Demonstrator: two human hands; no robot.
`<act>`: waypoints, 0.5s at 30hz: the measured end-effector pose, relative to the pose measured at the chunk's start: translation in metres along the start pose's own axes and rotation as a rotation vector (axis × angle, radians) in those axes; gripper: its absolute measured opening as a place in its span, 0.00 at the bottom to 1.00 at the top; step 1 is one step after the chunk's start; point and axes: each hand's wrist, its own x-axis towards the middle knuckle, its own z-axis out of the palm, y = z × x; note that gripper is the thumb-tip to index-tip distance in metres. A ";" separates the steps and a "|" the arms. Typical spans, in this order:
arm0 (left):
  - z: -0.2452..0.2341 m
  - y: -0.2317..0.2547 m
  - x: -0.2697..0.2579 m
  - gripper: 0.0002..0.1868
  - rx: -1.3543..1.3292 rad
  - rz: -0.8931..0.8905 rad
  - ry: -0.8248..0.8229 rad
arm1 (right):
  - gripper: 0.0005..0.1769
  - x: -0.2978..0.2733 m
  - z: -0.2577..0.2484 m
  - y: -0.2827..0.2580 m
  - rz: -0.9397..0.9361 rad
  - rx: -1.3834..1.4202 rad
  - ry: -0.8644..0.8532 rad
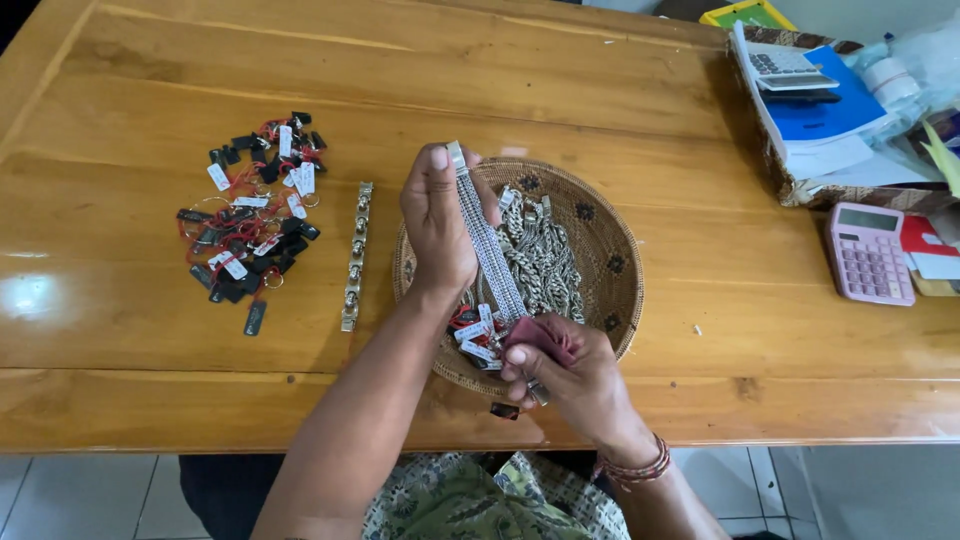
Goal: A person is polishing a silver bracelet using a small pink polishing cloth at a wooden workbench.
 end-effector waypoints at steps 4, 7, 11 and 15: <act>-0.008 -0.007 0.003 0.16 -0.024 -0.014 0.013 | 0.16 -0.007 -0.006 -0.006 -0.109 -0.144 -0.202; -0.009 -0.007 0.006 0.17 -0.021 -0.017 0.059 | 0.19 -0.012 -0.008 -0.001 -0.142 0.065 -0.314; -0.010 -0.011 0.007 0.16 -0.057 -0.026 0.057 | 0.19 -0.007 -0.009 0.008 -0.078 0.215 -0.224; -0.012 -0.014 0.006 0.16 -0.066 -0.014 0.042 | 0.14 -0.002 -0.009 0.008 -0.028 0.088 -0.125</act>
